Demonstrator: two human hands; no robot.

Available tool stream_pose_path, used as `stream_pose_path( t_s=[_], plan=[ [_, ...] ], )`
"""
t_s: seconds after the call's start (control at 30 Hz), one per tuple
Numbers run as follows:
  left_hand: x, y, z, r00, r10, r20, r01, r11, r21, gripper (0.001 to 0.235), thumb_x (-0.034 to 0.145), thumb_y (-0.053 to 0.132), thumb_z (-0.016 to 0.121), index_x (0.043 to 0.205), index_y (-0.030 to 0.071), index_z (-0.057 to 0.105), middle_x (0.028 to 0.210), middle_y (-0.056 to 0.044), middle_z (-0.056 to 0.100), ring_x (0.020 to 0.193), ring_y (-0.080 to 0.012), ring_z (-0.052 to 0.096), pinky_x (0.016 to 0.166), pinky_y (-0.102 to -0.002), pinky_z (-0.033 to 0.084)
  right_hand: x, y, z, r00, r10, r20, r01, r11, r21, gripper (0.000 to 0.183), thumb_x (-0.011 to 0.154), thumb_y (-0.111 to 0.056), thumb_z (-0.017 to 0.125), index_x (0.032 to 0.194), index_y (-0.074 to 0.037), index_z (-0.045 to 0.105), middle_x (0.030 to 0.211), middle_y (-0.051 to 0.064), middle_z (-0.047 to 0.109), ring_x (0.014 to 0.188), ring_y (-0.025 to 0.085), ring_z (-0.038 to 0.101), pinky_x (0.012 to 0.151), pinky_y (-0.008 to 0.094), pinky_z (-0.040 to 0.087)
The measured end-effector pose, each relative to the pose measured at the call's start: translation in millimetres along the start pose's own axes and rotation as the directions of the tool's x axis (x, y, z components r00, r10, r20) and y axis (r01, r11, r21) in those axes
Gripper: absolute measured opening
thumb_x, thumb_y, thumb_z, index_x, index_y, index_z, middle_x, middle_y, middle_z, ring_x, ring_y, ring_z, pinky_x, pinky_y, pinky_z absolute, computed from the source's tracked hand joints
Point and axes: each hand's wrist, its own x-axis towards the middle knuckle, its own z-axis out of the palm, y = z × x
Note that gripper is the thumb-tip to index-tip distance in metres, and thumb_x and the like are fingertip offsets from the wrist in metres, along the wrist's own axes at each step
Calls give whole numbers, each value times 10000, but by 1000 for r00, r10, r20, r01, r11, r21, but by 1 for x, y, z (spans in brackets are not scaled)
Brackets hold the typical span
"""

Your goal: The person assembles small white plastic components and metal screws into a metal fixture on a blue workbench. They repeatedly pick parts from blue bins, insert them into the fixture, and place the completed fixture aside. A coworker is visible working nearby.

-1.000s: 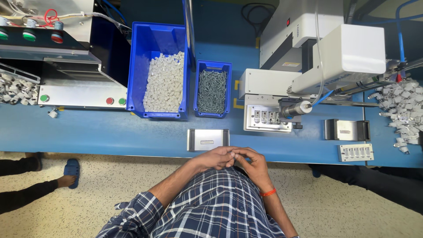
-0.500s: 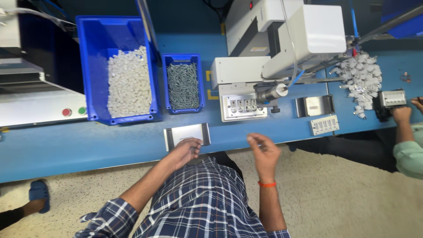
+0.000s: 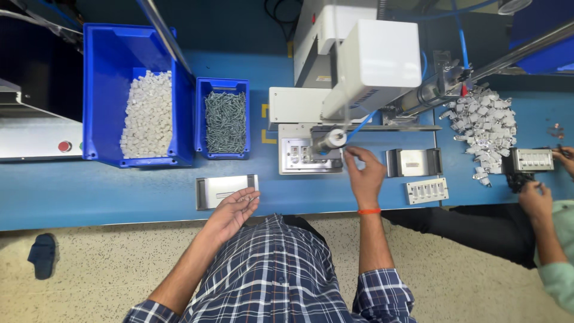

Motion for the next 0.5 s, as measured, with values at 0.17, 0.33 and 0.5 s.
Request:
stream_pose_path(
  t_s=[0.17, 0.33, 0.5],
  plan=[
    [6, -33, 28, 992, 119, -51, -123, 988, -95, 410, 981, -50, 496, 1390, -74, 516, 1362, -214, 592, 1124, -220, 653, 998, -302, 573, 17, 18, -5, 990, -55, 132, 46, 997, 63, 142, 892, -106, 770, 1022, -48, 772, 1028, 98, 779, 946, 232, 766, 822, 323, 577],
    [9, -59, 49, 974, 192, -120, -209, 967, -143, 418, 968, -58, 526, 1386, -69, 515, 1326, -197, 602, 1112, -218, 653, 989, -294, 568, 26, 35, -4, 949, -202, 241, 214, 977, -24, 92, 881, -142, 756, 936, -71, 774, 986, 89, 773, 929, 289, 729, 843, 396, 524],
    [8, -77, 62, 953, 248, -174, -280, 941, -188, 389, 975, -54, 542, 1364, -53, 530, 1251, -167, 611, 1084, -215, 652, 963, -289, 573, 31, 48, 4, 917, -235, 324, 280, 955, -99, 75, 852, -142, 746, 901, -94, 777, 977, 73, 768, 947, 283, 709, 884, 423, 495]
  ],
)
